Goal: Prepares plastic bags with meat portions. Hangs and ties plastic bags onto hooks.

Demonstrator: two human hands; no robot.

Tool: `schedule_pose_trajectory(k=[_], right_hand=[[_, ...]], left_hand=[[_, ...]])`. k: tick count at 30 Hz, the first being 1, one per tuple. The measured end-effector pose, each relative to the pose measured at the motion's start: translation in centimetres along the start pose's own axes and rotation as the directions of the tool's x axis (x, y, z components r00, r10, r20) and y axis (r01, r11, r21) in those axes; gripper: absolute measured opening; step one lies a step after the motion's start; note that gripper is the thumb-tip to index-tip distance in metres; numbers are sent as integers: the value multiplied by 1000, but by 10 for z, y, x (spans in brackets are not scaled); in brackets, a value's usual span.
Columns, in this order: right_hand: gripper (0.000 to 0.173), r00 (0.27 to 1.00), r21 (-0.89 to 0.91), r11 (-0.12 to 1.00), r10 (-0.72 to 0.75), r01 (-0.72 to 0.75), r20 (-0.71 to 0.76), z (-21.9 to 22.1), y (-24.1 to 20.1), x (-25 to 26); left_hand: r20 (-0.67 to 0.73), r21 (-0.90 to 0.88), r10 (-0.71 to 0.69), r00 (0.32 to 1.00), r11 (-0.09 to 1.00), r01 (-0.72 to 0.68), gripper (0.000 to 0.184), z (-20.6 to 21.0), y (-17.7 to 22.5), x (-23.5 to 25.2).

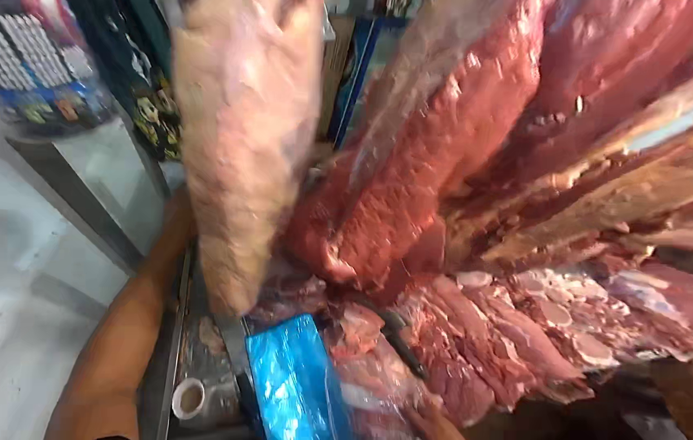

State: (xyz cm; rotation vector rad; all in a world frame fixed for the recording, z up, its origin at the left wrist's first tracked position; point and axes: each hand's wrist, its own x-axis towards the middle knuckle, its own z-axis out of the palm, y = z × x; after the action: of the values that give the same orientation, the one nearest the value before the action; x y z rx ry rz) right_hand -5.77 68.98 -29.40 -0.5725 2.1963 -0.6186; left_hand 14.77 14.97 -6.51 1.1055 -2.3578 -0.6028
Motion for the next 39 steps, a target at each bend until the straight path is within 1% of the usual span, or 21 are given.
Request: schedule_pose_trajectory(k=[2,5,8,9,11,13,15,17,19,20,22,25,27,28,30,31,33,34,35,37,39], right_hand=[[50,999,53,998,-30,30,-17,-14,32,16],[42,997,193,979,-57,68,-59,-38,65,24],[32,990,324,940,-68,106,-127,-62,93,36],[32,989,353,930,-59,105,-139,-69,99,42],[34,987,436,891,-63,122,-148,-80,110,53],[41,989,535,836,-60,123,-133,-92,105,59],[44,995,674,732,-46,94,-89,-96,92,56],[35,998,819,571,-32,60,-51,-93,83,57],[24,1000,874,484,-12,25,-22,-83,76,59],[24,999,855,517,-19,37,-31,-76,73,58],[42,983,698,694,-155,176,-95,-59,72,53],[55,892,405,820,-452,404,25,-38,79,40],[60,866,426,812,-486,399,117,-30,80,28],[69,877,486,801,-463,350,132,-28,80,24],[98,923,541,804,-366,247,121,-26,77,14],[100,947,550,809,-307,208,94,-25,73,11],[67,968,542,814,-250,207,6,-19,73,6],[47,968,466,853,-250,233,-27,-17,76,5],[40,971,324,916,-235,236,-41,-18,83,2],[36,988,63,987,-147,149,-42,-23,99,-2],[34,996,-54,998,-45,41,-72,-29,118,-11]], left_hand=[[-8,103,-143,990,984,143,38,14,-8,-45],[-213,111,-233,949,959,260,31,52,-41,-129],[-300,-50,-527,795,841,539,50,123,-53,-247],[-242,-71,-590,771,803,592,51,154,-51,-285],[6,-34,-609,793,793,609,46,218,-29,-351],[279,15,-515,810,846,533,45,276,9,-400],[462,-42,-390,797,888,459,59,316,48,-427],[509,-222,-245,825,889,401,78,338,87,-432],[535,-479,-98,839,783,396,95,338,125,-421],[549,-592,-32,835,690,416,97,334,144,-413],[596,-690,58,801,549,473,104,337,164,-399],[607,-635,7,795,605,479,86,354,178,-382],[603,-566,27,798,719,404,65,366,178,-378],[609,-562,106,786,758,333,59,370,176,-377],[676,-585,297,675,773,246,63,364,173,-377],[723,-587,366,586,772,243,67,357,173,-375],[789,-587,452,416,755,292,69,337,166,-368],[806,-578,466,365,751,318,66,327,157,-363],[820,-558,445,361,762,328,57,319,144,-361],[853,-451,299,429,836,312,39,304,107,-365],[903,-181,66,425,954,238,31,294,59,-378]])
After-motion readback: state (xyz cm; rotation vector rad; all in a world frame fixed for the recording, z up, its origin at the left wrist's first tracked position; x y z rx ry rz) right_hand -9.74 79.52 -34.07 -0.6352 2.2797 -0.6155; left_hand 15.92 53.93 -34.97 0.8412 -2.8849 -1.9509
